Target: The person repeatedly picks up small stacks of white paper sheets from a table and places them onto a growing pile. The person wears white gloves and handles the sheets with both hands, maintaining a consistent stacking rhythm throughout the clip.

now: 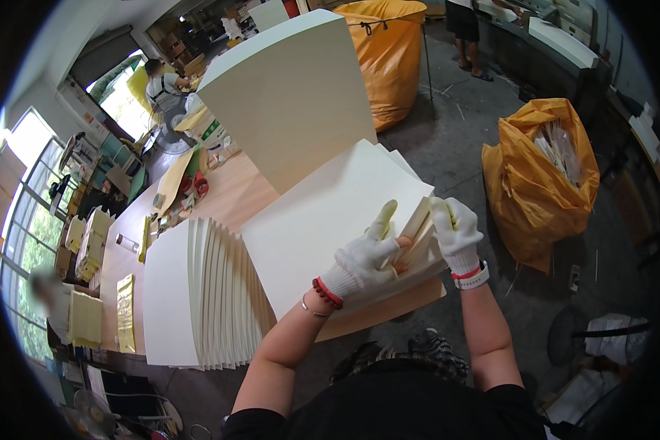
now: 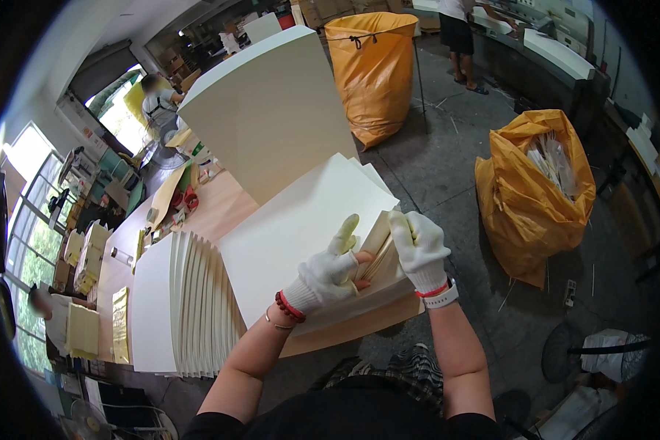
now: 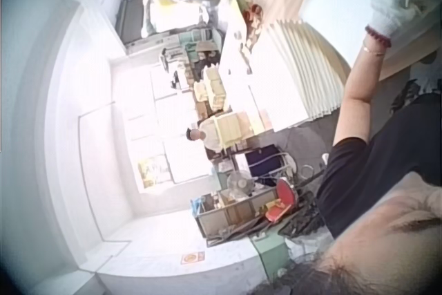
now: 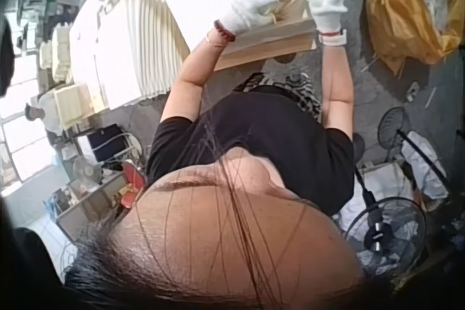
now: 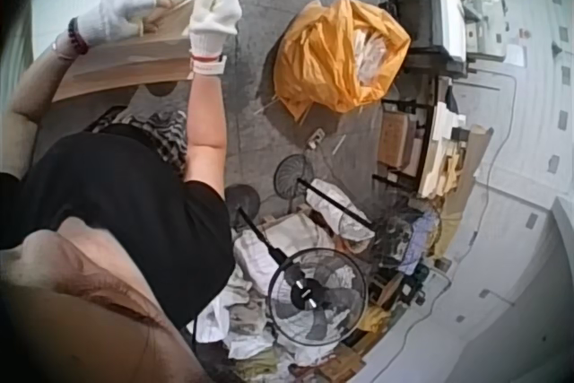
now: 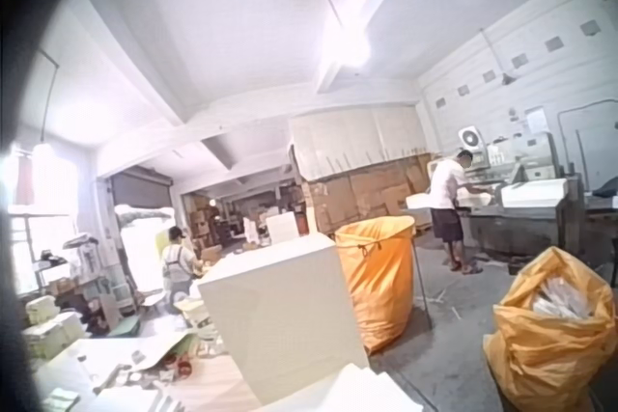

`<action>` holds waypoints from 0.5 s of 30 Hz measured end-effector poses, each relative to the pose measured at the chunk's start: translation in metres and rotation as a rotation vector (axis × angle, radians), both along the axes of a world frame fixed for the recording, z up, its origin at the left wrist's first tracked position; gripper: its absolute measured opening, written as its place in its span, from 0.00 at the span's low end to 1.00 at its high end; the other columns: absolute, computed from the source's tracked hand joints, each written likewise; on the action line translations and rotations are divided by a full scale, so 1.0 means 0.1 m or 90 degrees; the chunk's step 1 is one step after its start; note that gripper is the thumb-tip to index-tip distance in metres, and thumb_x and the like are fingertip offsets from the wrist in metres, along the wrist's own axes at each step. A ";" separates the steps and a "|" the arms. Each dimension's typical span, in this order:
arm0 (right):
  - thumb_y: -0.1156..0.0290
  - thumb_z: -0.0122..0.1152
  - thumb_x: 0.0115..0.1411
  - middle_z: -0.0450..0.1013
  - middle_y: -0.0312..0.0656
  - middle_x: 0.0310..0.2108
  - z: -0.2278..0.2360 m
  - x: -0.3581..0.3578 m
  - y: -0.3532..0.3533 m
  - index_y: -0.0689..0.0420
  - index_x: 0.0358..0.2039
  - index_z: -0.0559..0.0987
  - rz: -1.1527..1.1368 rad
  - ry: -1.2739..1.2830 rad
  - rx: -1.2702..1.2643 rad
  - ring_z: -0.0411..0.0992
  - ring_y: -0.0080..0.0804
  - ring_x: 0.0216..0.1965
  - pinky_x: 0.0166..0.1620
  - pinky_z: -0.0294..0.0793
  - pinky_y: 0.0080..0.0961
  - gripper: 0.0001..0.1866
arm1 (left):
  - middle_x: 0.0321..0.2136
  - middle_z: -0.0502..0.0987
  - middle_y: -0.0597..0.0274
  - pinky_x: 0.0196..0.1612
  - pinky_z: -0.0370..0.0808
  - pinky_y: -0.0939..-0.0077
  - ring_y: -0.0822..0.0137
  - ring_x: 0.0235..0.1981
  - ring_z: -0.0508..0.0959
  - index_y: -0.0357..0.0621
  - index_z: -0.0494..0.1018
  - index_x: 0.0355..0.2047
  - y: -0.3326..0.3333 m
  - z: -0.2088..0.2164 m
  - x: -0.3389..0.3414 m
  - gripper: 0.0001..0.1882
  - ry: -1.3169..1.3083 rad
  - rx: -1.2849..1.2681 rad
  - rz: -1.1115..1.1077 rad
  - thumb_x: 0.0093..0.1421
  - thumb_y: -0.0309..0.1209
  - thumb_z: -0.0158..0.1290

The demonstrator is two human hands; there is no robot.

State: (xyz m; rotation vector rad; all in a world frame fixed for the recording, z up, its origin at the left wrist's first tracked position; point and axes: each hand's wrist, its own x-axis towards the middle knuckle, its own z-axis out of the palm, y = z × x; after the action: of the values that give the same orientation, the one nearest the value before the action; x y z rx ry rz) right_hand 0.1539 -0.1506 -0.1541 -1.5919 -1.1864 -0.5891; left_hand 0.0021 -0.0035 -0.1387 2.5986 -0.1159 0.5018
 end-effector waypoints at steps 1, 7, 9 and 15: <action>0.73 0.55 0.64 0.62 0.41 0.18 0.00 -0.01 0.00 0.63 0.25 0.74 0.034 0.090 0.011 0.64 0.32 0.18 0.22 0.60 0.30 0.10 | 0.64 0.57 0.39 0.48 0.76 0.68 0.45 0.49 0.77 0.58 0.75 0.48 0.00 0.02 0.00 0.25 0.018 -0.008 0.002 0.47 0.34 0.66; 0.72 0.57 0.63 0.64 0.40 0.18 0.07 -0.04 -0.05 0.62 0.23 0.74 0.141 0.283 0.013 0.63 0.29 0.18 0.22 0.61 0.29 0.12 | 0.62 0.61 0.38 0.46 0.77 0.67 0.46 0.46 0.78 0.55 0.73 0.50 -0.01 0.02 -0.01 0.28 -0.004 0.012 -0.030 0.46 0.21 0.56; 0.71 0.58 0.63 0.64 0.40 0.17 0.04 -0.03 -0.04 0.62 0.24 0.74 0.126 0.299 0.019 0.63 0.29 0.17 0.22 0.61 0.29 0.12 | 0.61 0.62 0.39 0.45 0.77 0.67 0.46 0.44 0.78 0.54 0.73 0.51 0.04 -0.02 0.03 0.29 0.030 0.021 -0.070 0.46 0.21 0.56; 0.73 0.56 0.63 0.62 0.40 0.17 -0.02 0.00 -0.02 0.61 0.27 0.76 0.086 0.221 0.034 0.63 0.31 0.16 0.21 0.60 0.29 0.08 | 0.62 0.61 0.38 0.44 0.78 0.66 0.44 0.47 0.78 0.55 0.74 0.47 0.01 -0.07 0.03 0.28 -0.061 -0.003 -0.051 0.43 0.26 0.66</action>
State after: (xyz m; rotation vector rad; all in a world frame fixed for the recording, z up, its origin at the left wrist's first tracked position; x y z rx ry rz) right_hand 0.1534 -0.1523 -0.1560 -1.4829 -0.9983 -0.2418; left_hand 0.0056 -0.0022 -0.1460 2.5538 -0.2492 0.5975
